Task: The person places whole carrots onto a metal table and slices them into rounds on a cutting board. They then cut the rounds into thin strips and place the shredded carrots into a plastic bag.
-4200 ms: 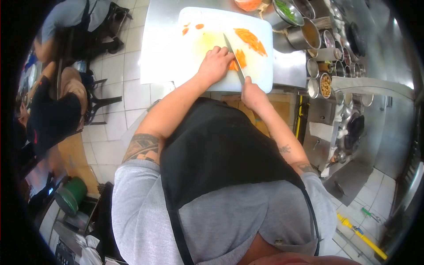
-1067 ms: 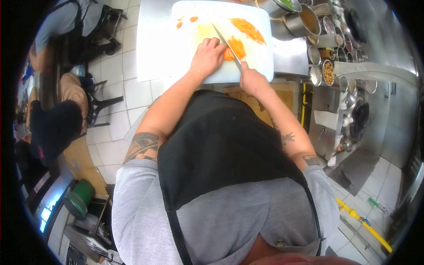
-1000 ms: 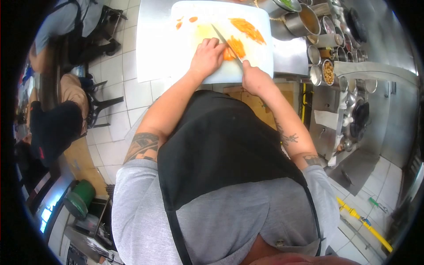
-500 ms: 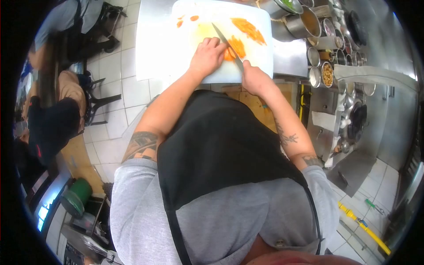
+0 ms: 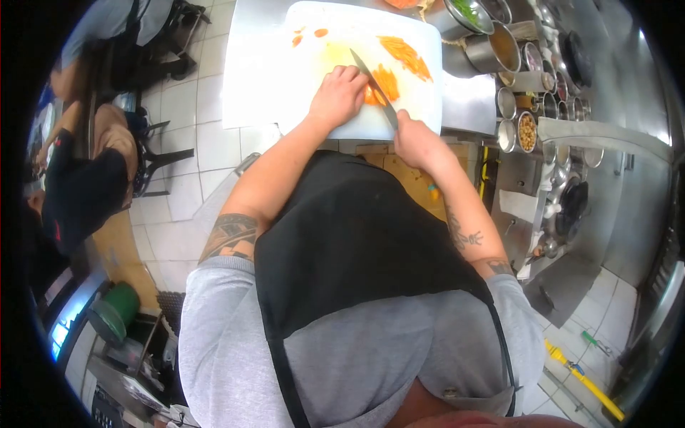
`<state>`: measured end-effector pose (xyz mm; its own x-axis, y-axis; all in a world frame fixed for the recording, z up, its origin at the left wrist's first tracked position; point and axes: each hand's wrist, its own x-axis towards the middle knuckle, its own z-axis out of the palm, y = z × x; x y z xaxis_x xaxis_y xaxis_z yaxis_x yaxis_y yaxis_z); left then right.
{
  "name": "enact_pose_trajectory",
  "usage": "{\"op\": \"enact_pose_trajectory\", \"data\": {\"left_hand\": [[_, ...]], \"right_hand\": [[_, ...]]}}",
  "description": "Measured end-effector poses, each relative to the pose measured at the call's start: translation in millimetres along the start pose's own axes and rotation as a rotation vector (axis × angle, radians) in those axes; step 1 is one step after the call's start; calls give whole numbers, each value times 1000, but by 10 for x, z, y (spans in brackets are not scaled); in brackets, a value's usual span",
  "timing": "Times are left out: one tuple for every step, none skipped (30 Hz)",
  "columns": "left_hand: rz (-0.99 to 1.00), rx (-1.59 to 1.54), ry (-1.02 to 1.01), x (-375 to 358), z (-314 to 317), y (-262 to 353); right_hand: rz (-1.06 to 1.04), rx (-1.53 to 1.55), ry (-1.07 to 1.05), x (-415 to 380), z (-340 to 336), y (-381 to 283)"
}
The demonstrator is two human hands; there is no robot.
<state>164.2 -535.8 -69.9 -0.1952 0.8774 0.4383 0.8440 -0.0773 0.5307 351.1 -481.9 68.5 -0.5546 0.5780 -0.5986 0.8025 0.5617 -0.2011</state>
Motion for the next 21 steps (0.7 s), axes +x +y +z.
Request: {"op": "enact_pose_trajectory", "data": {"left_hand": [[4, -11, 13, 3, 7, -4], [9, -21, 25, -1, 10, -7], [10, -21, 30, -6, 20, -6], [13, -18, 36, 1, 32, -7], [18, -16, 39, -3, 36, -15], [4, -12, 20, -11, 25, -14], [-7, -13, -1, -23, 15, 11], [-18, -9, -12, 9, 0, 16], [-16, -2, -16, 32, -4, 9], [-18, 3, -22, 16, -6, 12], [-24, 7, -27, 1, 1, 15], [-17, -4, -9, 4, 13, 7], [-11, -13, 9, 2, 20, -3], [-3, -24, 22, -13, 27, -5], [-14, -26, 16, -16, 18, 5], [-23, -27, 8, -12, 8, 12], [-29, -26, -4, -21, -11, 11], [-34, -22, -20, -63, -6, 30], [-38, -16, -24, -49, 2, 27], [-45, -8, -20, -7, 13, 11], [-38, -5, -23, 2, 18, 7]], "right_hand": [[13, 9, 15, 66, 121, 51], [25, 20, 29, 177, 360, 143], [38, 33, 44, 221, 432, 116], [22, 28, 59, 316, 429, 126], [7, 26, 74, 433, 414, 133], [-3, 30, 89, 462, 389, 108], [-11, 29, 85, 395, 336, 85], [-26, 20, 87, 354, 212, 69], [-44, 7, 89, 338, 122, 68], [-31, 3, 74, 272, 130, 76], [-18, -4, 56, 157, 171, 78], [-8, -14, 39, 97, 201, 81], [22, -29, 50, 140, 332, 66], [28, -11, 48, 203, 403, 69], [34, 9, 47, 270, 411, 38], [39, 31, 47, 331, 398, 19], [28, 25, 35, 380, 349, 37], [28, 25, 21, 334, 217, 24], [22, 18, 14, 312, 98, 34], [17, 8, 10, 247, 57, 47], [12, -3, 0, 118, 69, 46]]}}
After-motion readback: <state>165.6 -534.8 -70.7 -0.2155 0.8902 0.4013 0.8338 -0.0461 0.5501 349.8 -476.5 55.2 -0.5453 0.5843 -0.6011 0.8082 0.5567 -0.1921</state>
